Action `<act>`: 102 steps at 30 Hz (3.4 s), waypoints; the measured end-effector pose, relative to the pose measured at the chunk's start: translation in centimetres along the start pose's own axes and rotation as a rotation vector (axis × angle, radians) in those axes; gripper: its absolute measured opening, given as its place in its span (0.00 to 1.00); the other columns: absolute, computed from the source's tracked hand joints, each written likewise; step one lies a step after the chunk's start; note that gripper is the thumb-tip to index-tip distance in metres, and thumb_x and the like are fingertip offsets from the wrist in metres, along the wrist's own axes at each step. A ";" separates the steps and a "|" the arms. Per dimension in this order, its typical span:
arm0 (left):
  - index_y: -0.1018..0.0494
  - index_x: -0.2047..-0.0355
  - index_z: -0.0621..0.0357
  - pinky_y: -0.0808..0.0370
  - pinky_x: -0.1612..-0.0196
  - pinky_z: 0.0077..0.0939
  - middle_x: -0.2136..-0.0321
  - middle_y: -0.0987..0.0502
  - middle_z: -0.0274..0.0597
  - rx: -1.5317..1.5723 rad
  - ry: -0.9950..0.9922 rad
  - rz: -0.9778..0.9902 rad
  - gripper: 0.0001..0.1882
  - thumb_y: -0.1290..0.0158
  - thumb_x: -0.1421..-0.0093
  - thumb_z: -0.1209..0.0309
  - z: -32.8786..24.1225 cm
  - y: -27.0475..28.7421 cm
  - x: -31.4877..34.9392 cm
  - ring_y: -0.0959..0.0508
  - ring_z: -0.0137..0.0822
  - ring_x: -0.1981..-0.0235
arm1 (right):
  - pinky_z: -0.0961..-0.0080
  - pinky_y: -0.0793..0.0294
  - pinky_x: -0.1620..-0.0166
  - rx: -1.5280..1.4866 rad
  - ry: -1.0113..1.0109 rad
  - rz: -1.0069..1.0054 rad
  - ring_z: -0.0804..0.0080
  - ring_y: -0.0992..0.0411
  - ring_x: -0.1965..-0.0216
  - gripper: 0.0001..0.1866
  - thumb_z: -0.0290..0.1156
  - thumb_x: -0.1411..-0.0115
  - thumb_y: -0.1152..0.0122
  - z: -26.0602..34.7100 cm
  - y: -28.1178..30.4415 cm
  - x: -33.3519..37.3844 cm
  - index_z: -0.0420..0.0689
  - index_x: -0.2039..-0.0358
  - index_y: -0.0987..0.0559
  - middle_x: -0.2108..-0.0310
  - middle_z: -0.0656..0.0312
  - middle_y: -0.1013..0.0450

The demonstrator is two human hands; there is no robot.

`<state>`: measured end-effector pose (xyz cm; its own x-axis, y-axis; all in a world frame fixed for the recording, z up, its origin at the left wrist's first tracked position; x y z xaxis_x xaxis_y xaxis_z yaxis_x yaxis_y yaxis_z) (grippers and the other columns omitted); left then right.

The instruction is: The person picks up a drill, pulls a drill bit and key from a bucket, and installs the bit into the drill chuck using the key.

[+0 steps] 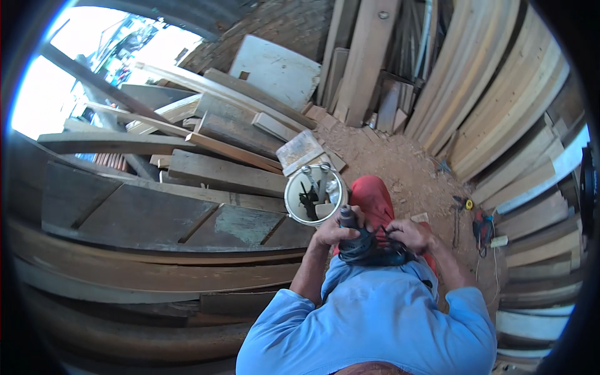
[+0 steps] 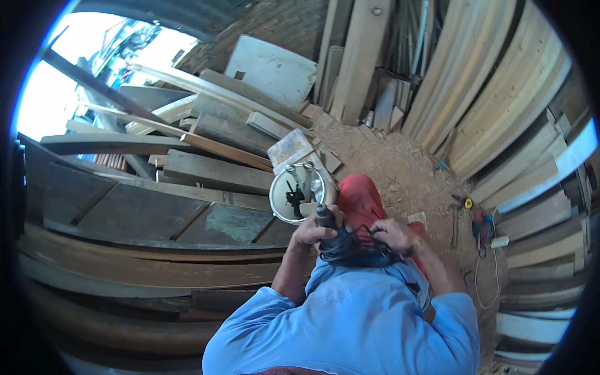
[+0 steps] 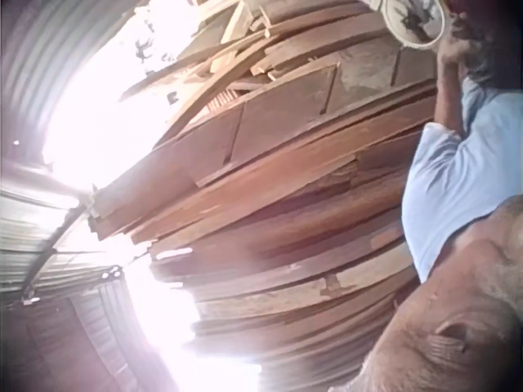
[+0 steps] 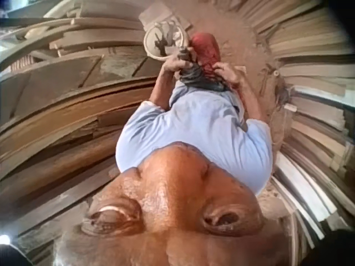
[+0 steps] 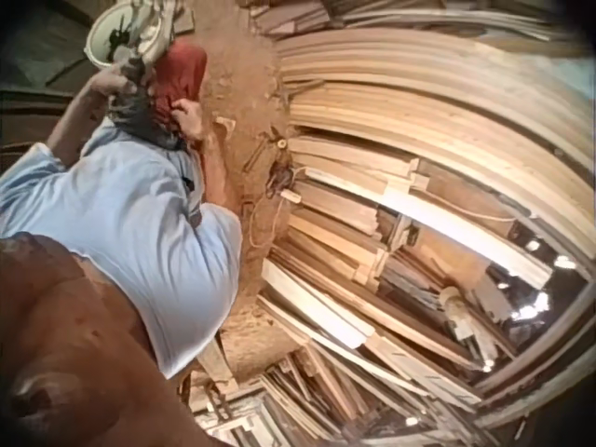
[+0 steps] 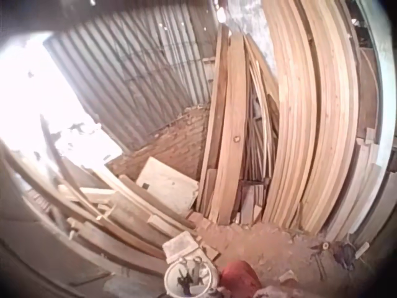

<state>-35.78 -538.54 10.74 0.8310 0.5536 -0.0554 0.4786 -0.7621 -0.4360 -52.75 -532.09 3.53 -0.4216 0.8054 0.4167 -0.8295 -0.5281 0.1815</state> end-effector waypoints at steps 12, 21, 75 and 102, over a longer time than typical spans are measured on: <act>0.30 0.63 0.58 0.27 0.46 0.41 0.59 0.20 0.51 0.031 -0.013 -0.096 0.17 0.36 0.50 0.68 1.0 2.2 0.7 0.21 0.43 0.54 | 0.68 0.21 0.58 -0.078 -0.092 0.106 0.66 0.20 0.64 0.20 0.33 0.36 0.43 2.5 -1.4 -0.4 0.33 0.48 0.25 0.64 0.52 0.20; 0.29 0.63 0.58 0.24 0.50 0.39 0.61 0.20 0.51 0.041 0.051 -0.186 0.17 0.38 0.52 0.68 2.0 2.9 0.7 0.20 0.43 0.57 | 0.52 0.25 0.52 0.758 0.002 0.286 0.42 0.23 0.53 0.46 0.68 0.49 0.37 5.3 -2.1 1.4 0.29 0.57 0.24 0.59 0.39 0.22; 0.31 0.62 0.59 0.27 0.43 0.42 0.58 0.21 0.50 0.268 -0.164 -0.365 0.12 0.42 0.46 0.78 0.6 1.5 -4.0 0.23 0.43 0.51 | 0.50 0.56 0.27 0.673 0.217 -0.613 0.37 0.49 0.30 0.62 0.69 0.49 0.35 12.2 0.4 2.7 0.36 0.29 0.49 0.33 0.34 0.44; 0.40 0.37 0.58 0.31 0.40 0.45 0.43 0.32 0.57 -1.103 0.045 -1.459 0.32 0.40 0.37 0.65 -7.6 14.7 15.4 0.29 0.49 0.43 | 0.71 0.26 0.50 -0.482 0.244 -0.595 0.73 0.26 0.57 0.30 0.43 0.48 0.25 0.1 5.1 2.9 0.40 0.51 0.26 0.60 0.61 0.26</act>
<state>-13.81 -543.79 10.30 -0.3755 0.9075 -0.1881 0.6754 0.4069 0.6150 -58.16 -532.49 5.70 0.1190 0.9808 0.1542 -0.9837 0.1375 -0.1158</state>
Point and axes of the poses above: each hand's wrist, its own x-axis away from the middle knuckle, its own y-axis out of the back of the hand, z = x × y, the point moved 9 cm from there along -x, towards the middle knuckle
